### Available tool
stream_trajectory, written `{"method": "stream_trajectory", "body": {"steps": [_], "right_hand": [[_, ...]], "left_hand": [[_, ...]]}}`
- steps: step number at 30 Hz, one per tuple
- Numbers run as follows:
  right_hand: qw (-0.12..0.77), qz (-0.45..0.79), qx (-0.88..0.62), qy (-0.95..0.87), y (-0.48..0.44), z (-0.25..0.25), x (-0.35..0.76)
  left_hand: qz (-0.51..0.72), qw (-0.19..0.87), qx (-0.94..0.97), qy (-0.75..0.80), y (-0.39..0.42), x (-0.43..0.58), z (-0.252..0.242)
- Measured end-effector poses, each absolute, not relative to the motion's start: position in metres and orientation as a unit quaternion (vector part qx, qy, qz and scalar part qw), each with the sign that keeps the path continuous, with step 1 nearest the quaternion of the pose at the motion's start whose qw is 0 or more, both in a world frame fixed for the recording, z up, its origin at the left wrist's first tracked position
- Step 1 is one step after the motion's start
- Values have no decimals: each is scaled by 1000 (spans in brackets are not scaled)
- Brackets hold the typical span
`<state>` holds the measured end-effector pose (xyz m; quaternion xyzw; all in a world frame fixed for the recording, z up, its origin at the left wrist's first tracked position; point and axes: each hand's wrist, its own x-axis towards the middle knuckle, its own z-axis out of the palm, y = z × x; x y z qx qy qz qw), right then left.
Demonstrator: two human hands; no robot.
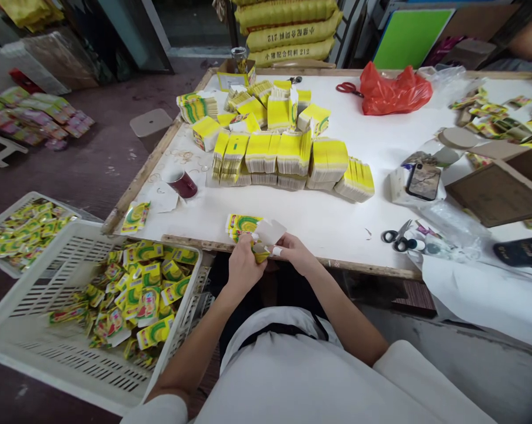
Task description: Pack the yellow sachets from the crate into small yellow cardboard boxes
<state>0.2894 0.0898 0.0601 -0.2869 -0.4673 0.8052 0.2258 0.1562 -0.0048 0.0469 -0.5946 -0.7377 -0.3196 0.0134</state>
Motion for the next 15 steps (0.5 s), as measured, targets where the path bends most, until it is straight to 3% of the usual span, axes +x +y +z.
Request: {"method": "stream_trajectory", "body": {"steps": [5, 11, 15], "right_hand": [[252, 732, -303, -555, 90, 53, 288], [266, 555, -243, -750, 72, 46, 293], [303, 509, -246, -767, 69, 43, 293]], "left_hand": [[-290, -5, -611, -737, -6, 156, 50], [-260, -134, -594, -749, -3, 155, 51], [-305, -99, -609, -726, 0, 155, 51]]}}
